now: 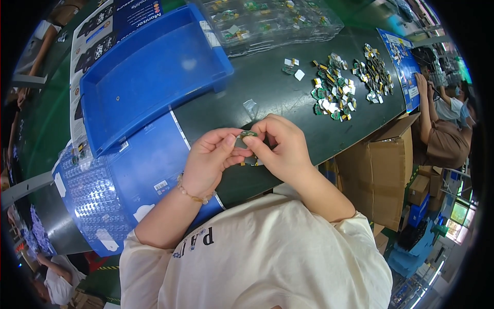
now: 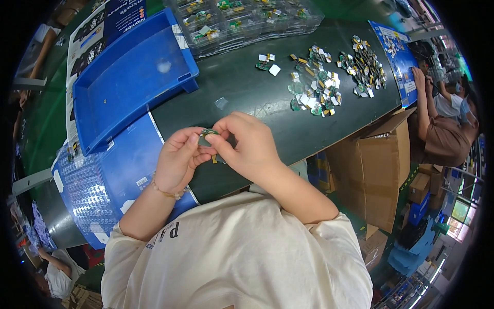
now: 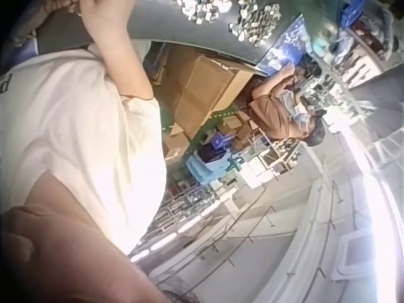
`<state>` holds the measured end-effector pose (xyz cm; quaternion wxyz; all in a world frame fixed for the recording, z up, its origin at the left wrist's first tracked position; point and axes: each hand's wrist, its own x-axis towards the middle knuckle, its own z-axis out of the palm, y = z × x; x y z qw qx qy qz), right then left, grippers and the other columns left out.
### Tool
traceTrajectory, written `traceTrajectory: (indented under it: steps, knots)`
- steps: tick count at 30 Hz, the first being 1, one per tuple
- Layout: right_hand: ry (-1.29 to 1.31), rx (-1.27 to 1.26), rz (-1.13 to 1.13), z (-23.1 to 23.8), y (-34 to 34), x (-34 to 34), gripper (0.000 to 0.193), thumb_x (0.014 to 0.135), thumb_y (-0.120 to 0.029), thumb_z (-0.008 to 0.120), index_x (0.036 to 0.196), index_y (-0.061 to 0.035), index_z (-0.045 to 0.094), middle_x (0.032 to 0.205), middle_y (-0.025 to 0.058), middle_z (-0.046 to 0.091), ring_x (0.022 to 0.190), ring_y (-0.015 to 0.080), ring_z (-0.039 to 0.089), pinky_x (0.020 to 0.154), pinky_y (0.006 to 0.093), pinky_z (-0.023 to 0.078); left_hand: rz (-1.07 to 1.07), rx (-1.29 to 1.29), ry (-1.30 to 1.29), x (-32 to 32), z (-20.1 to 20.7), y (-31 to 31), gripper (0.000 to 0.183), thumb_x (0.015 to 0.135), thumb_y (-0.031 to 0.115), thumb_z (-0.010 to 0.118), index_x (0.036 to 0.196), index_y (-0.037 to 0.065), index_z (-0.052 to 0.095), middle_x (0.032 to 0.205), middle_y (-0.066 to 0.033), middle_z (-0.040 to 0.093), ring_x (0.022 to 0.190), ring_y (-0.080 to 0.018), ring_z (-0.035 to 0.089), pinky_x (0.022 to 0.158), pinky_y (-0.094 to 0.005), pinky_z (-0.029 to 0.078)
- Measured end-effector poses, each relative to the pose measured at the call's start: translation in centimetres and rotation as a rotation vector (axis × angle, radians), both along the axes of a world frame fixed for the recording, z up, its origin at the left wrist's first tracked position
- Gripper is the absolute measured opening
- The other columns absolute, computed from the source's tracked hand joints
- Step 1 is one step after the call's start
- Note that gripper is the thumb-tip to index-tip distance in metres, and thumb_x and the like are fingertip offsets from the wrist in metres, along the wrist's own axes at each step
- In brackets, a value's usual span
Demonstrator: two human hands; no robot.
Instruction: Assembling and inspecting small green circuit board components at a factory workbench.
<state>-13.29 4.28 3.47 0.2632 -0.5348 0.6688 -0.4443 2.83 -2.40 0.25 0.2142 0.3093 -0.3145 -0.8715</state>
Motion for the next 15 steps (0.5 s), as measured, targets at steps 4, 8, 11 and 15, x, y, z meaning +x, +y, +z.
traceTrajectory:
  steps: [4, 8, 11, 15]
  knots:
    - [0.071, -0.106, -0.006, -0.29, -0.25, 0.16, 0.013, 0.073, -0.008, 0.071, 0.072, -0.0046, 0.058, 0.065, 0.0027, 0.05, 0.052, 0.012, 0.045, 0.046, 0.0252, 0.036, 0.022, 0.012, -0.01, -0.1, 0.23, 0.06, 0.023, 0.095, 0.019, 0.049, 0.11, 0.004, 0.057, 0.095, -0.0068, 0.064, 0.085, -0.0156, 0.066, 0.072, -0.0237, 0.053]
    - [0.085, -0.108, -0.02, -0.4, -0.39, 0.31, 0.014, 0.073, -0.008, 0.071, 0.072, -0.0046, 0.058, 0.065, 0.0031, 0.051, 0.052, 0.0126, 0.045, 0.046, 0.0254, 0.037, 0.03, 0.017, 0.001, -0.09, 0.19, 0.07, 0.022, 0.096, 0.018, 0.049, 0.11, 0.004, 0.057, 0.095, -0.0063, 0.064, 0.085, -0.015, 0.065, 0.073, -0.024, 0.053]
    - [0.101, -0.141, -0.018, -0.52, -0.48, 0.39, 0.015, 0.073, -0.007, 0.071, 0.071, -0.0044, 0.056, 0.065, 0.003, 0.051, 0.052, 0.0122, 0.046, 0.046, 0.0248, 0.037, 0.045, 0.018, 0.006, -0.2, 0.26, 0.17, 0.022, 0.096, 0.019, 0.049, 0.109, 0.004, 0.057, 0.095, -0.006, 0.064, 0.085, -0.0147, 0.065, 0.073, -0.0241, 0.053]
    - [0.077, -0.128, -0.034, -0.55, -0.38, 0.6, 0.017, 0.073, -0.006, 0.071, 0.071, -0.004, 0.054, 0.066, 0.003, 0.051, 0.053, 0.0117, 0.046, 0.046, 0.0239, 0.037, 0.054, 0.003, 0.013, -0.05, -0.32, 0.35, 0.022, 0.096, 0.02, 0.048, 0.108, 0.003, 0.056, 0.094, -0.0059, 0.064, 0.085, -0.0148, 0.065, 0.073, -0.0243, 0.052]
